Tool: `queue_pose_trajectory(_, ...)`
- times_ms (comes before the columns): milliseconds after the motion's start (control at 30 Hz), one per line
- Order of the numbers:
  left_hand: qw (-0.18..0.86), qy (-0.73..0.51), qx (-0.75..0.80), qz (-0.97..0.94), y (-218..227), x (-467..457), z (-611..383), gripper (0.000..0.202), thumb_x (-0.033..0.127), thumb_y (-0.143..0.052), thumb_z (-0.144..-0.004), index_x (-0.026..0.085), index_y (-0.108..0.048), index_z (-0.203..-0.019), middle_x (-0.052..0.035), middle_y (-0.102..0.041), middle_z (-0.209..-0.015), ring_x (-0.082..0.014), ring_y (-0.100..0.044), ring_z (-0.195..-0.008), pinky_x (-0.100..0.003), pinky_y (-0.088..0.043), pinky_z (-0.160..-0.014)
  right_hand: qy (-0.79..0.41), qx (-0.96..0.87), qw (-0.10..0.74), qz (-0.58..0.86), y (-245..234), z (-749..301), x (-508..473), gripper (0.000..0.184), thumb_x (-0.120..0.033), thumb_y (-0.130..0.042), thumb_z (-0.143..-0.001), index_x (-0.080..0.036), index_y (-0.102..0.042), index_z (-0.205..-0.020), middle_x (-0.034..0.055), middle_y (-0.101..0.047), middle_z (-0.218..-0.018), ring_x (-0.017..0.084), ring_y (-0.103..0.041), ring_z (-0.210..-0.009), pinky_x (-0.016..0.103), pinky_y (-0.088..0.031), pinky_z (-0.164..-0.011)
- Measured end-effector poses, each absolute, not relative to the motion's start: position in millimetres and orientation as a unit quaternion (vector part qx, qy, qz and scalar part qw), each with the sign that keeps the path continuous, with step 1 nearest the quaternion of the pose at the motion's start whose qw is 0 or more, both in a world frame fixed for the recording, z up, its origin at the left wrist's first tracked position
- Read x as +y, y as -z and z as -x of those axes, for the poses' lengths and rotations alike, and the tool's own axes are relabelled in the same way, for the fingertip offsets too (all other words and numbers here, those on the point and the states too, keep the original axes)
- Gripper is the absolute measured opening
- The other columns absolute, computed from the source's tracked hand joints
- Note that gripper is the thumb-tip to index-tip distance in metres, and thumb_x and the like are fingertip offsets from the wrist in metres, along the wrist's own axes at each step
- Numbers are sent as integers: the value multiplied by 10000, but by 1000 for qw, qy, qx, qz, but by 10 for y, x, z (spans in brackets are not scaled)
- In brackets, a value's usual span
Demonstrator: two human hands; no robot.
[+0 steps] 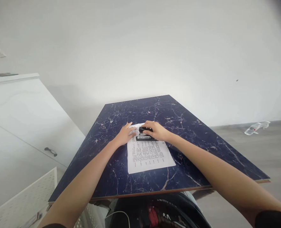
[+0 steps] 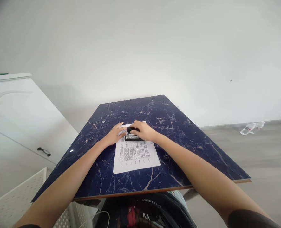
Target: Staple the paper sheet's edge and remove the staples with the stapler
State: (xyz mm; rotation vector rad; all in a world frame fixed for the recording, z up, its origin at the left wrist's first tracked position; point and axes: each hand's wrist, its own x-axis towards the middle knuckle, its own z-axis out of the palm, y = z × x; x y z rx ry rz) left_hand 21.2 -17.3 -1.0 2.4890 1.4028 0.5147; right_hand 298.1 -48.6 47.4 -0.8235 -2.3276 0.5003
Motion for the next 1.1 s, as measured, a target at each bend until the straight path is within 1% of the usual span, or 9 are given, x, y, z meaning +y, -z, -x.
queue_pose_trajectory(167,132,-210,474,-845,54,-143,-216,421,384,-585,-1020,291,-678,-1419,-112,-413,-1689,-393,-288,-1603,-623,-230,-1290,-219,-889,299,269,-440,-2889,-480,316,-344,-634,-1030,-222,-712,-1311,104,-675,-1126,232,-638,-982,396,-507,-896)
queue_pose_trajectory(267,146,-238,472,-837,29,-149,-234,382,347,-597,-1010,269,-713,-1365,-138,-463,-1644,-386,-367,-1566,-618,-265,-1281,-290,-862,289,298,-503,-3117,-354,412,-466,-631,-1027,-245,-697,-1368,122,-677,-1290,255,-627,-1115,414,-499,-951)
queue_pose_trajectory(333,160,-286,460,-826,-27,-155,-234,350,364,-603,-1008,237,-739,-1305,-150,-502,-1607,-362,-438,-1524,-590,-296,-1278,-362,-830,274,325,-529,-3340,-256,438,-501,-663,-999,-231,-727,-1339,127,-690,-1318,249,-634,-1088,396,-506,-906)
queue_pose_trajectory(467,279,-395,395,-781,-182,-176,-126,357,443,-630,-1004,204,-740,-1245,-149,-672,-1429,-303,-618,-1367,-522,-423,-1214,-570,-741,187,301,-424,-3654,-98,525,-458,-823,-873,-160,-760,-1301,102,-769,-1003,188,-655,-807,334,-500,-697)
queue_pose_trajectory(600,442,-340,351,-752,-232,-205,40,416,430,-796,-899,168,-752,-1218,-156,-798,-1169,-296,-759,-1136,-495,-550,-1088,-659,-661,185,308,-271,-3671,-30,572,-376,-931,-767,-133,-776,-1261,37,-749,-787,132,-663,-665,267,-536,-621)
queue_pose_trajectory(700,497,-288,335,-747,-201,-212,74,535,352,-910,-779,165,-759,-1256,-174,-783,-1229,-328,-753,-1171,-514,-568,-1083,-687,-620,180,333,-271,-3629,-42,571,-342,-954,-743,-110,-778,-1234,77,-788,-858,146,-736,-704,246,-619,-665)
queue_pose_trajectory(833,511,-249,325,-755,-172,-203,44,663,286,-970,-682,184,-757,-1302,-176,-753,-1302,-352,-716,-1246,-538,-540,-1131,-710,-561,179,388,-342,-3608,-91,599,-286,-960,-732,-78,-753,-1253,162,-812,-1016,240,-812,-883,288,-682,-815)
queue_pose_trajectory(967,509,-231,309,-769,-176,-192,41,795,246,-986,-647,222,-707,-1391,-166,-709,-1390,-352,-671,-1318,-555,-485,-1184,-720,-537,184,398,-367,-3605,-111,575,-211,-938,-744,-53,-737,-1259,197,-796,-1129,274,-815,-946,299,-677,-884)
queue_pose_trajectory(1100,503,-219,308,-777,-193,-190,45,828,243,-979,-658,241,-678,-1429,-162,-691,-1422,-352,-654,-1341,-567,-467,-1194,-727,-530,179,399,-359,-3605,-85,558,-182,-930,-736,-49,-739,-1244,198,-793,-1147,279,-813,-956,294,-672,-894)
